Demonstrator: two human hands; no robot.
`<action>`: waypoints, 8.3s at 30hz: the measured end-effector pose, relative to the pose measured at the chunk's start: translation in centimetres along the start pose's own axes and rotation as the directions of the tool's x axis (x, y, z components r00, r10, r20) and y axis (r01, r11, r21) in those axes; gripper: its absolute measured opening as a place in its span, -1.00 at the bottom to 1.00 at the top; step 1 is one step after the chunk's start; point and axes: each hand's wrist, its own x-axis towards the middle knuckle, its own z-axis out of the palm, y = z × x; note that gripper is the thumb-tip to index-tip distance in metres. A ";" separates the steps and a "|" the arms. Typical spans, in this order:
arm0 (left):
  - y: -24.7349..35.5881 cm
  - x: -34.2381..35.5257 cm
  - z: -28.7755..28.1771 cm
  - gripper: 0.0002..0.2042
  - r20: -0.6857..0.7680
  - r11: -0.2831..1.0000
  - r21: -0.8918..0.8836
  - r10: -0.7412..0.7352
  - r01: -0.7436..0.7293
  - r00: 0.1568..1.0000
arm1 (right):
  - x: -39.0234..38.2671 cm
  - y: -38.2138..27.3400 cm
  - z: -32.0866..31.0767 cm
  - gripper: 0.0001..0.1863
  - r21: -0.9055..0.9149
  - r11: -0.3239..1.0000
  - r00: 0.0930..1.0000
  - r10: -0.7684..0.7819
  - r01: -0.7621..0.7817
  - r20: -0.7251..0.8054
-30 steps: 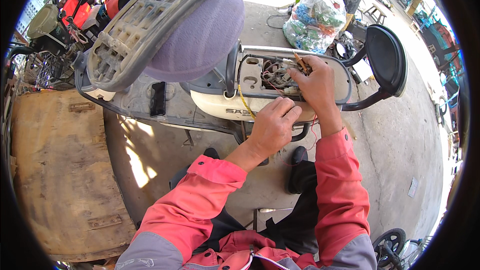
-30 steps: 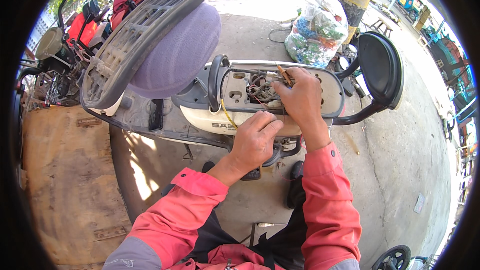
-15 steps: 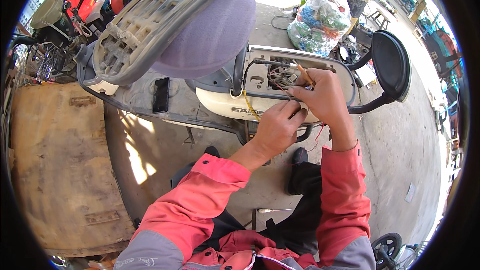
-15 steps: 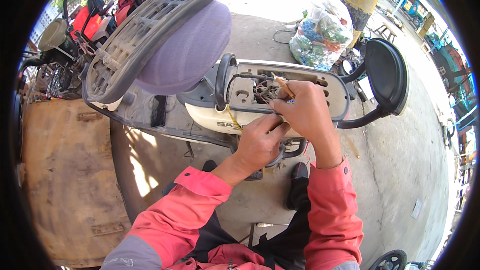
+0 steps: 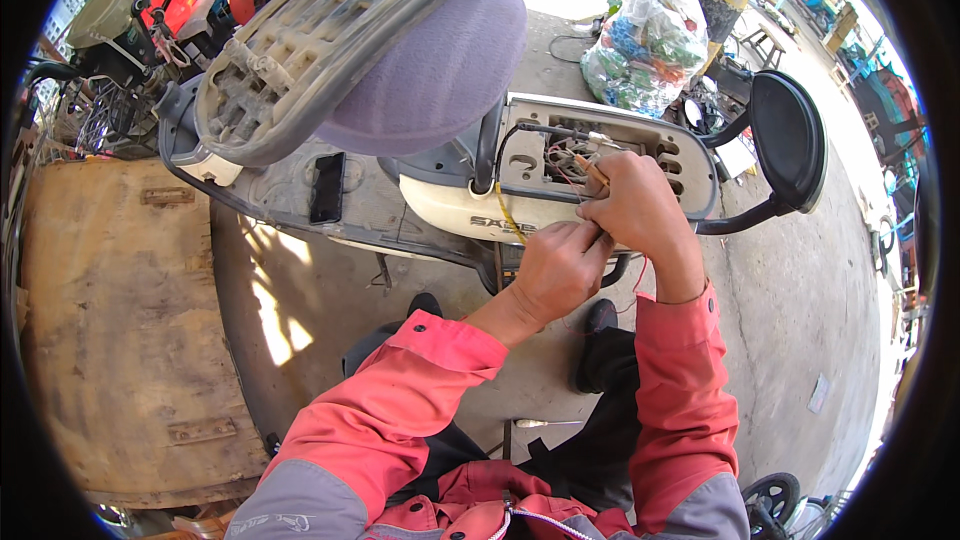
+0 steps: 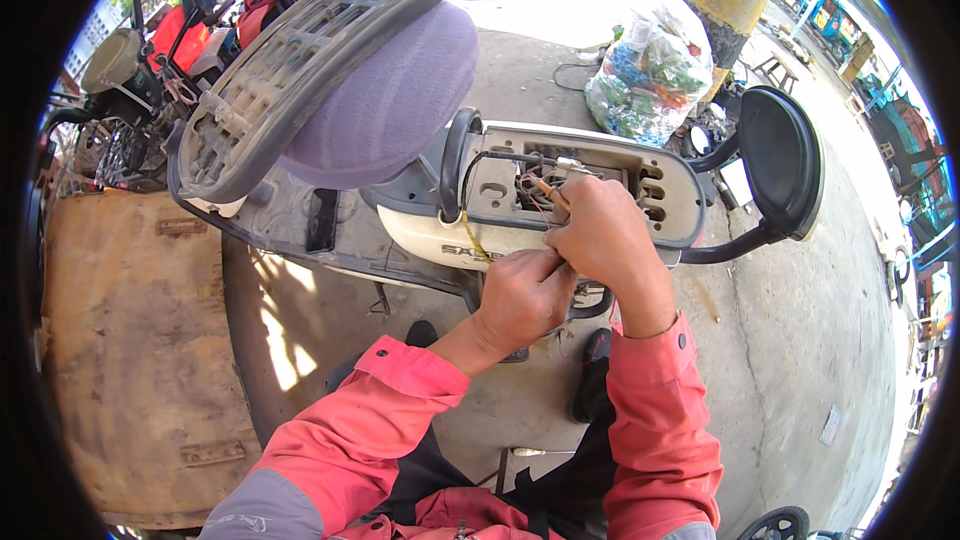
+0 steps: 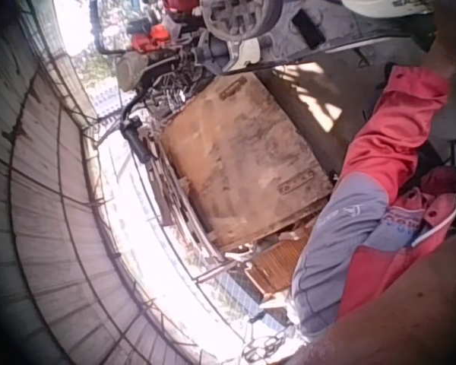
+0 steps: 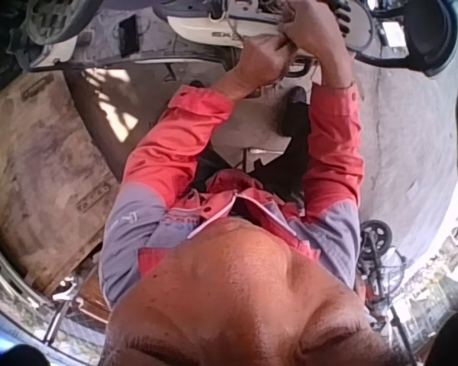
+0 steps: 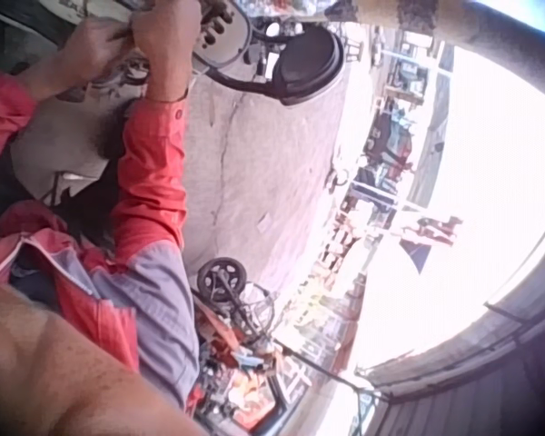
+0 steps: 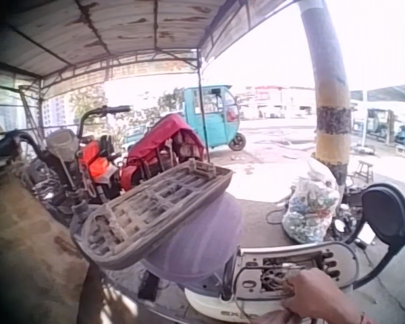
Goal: The person works on the exposed wiring inside the seat compartment of a scooter. They use a multimeter to test connections and a screwdriver to adjust components within the wiring harness.
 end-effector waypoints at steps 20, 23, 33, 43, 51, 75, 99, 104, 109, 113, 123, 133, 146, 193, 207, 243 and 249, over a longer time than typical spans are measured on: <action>-1.1 1.4 -1.7 -0.80 -0.078 0.986 0.103 -0.125 0.132 0.989 | 1.5 1.8 0.4 -0.90 0.899 0.437 0.922 0.362 -0.036 -0.139; -1.6 1.4 -2.1 -0.83 -0.071 0.972 0.148 -0.174 0.182 0.982 | 1.3 1.9 0.0 -0.89 0.917 0.396 0.913 0.390 -0.050 -0.118; -3.1 2.8 -1.9 -0.76 -0.103 0.926 0.242 -0.272 0.289 0.957 | 0.2 1.5 -0.9 -0.88 0.946 0.321 0.926 0.370 -0.053 -0.073; -4.1 3.4 -1.5 -0.74 -0.035 0.928 0.260 -0.265 0.265 0.964 | -0.8 1.1 -1.5 -0.89 0.934 0.357 0.945 0.302 0.009 -0.124; -4.9 3.9 -1.4 -0.75 0.008 0.947 0.147 -0.290 0.286 0.957 | -2.2 0.8 -1.5 -0.85 0.904 0.424 0.968 0.203 0.049 -0.148; -4.3 2.7 -1.1 -0.90 -0.053 0.976 0.194 -0.090 0.099 0.995 | -5.2 2.4 -0.8 -0.67 0.824 0.560 0.996 -0.074 0.089 -0.057; -3.8 4.3 -2.1 -0.81 0.064 0.910 0.022 -0.415 0.414 0.908 | -5.4 2.5 -0.1 -0.65 0.853 0.501 0.989 -0.104 0.147 -0.110; -4.8 5.0 -2.0 -0.77 0.108 0.953 -0.023 -0.298 0.302 0.948 | -5.6 2.1 -0.1 -0.65 0.854 0.509 0.991 -0.117 0.112 -0.060; -4.9 5.2 -2.0 -0.76 0.181 0.943 -0.059 -0.314 0.329 0.932 | -5.6 1.9 -0.1 -0.66 0.870 0.483 0.994 -0.095 0.092 -0.053; -4.6 5.2 -1.9 -0.77 0.191 0.940 -0.068 -0.315 0.333 0.929 | -5.5 1.9 0.2 -0.67 0.837 0.528 0.988 -0.122 0.143 -0.092; -5.5 4.8 -0.8 -0.88 0.120 0.903 -0.095 -0.407 0.418 0.906 | -5.2 2.5 0.6 -0.78 0.772 0.603 0.976 -0.061 0.202 -0.208; -5.1 5.0 -1.6 -0.89 0.063 0.776 -0.279 -0.574 0.567 0.817 | -5.0 1.8 1.5 -0.63 0.302 0.900 0.908 -0.193 0.315 -0.373; -5.4 4.1 -1.5 -0.83 0.107 0.514 -0.481 -0.769 0.710 0.630 | -5.3 1.3 4.2 -0.79 0.131 0.929 0.900 -0.288 0.345 -0.327; -6.4 3.6 -1.3 -0.84 0.145 0.626 -0.366 -0.693 0.689 0.706 | -4.1 0.5 2.4 -0.88 0.016 0.982 0.909 -0.169 0.189 -0.380; -5.2 3.9 -1.3 -0.91 0.099 0.697 -0.271 -0.665 0.663 0.740 | -3.5 -0.7 3.1 -0.84 -0.147 0.982 0.877 -0.171 0.116 -0.450; -5.3 3.3 -0.7 -0.84 -0.039 0.883 -0.167 -0.451 0.439 0.892 | -2.9 -0.6 4.0 -0.83 -0.119 0.981 0.860 -0.193 0.155 -0.472; -5.5 3.2 -0.4 -0.83 -0.066 0.903 -0.143 -0.418 0.405 0.906 | -2.8 -0.5 4.3 -0.89 -0.124 0.982 0.850 -0.188 0.146 -0.493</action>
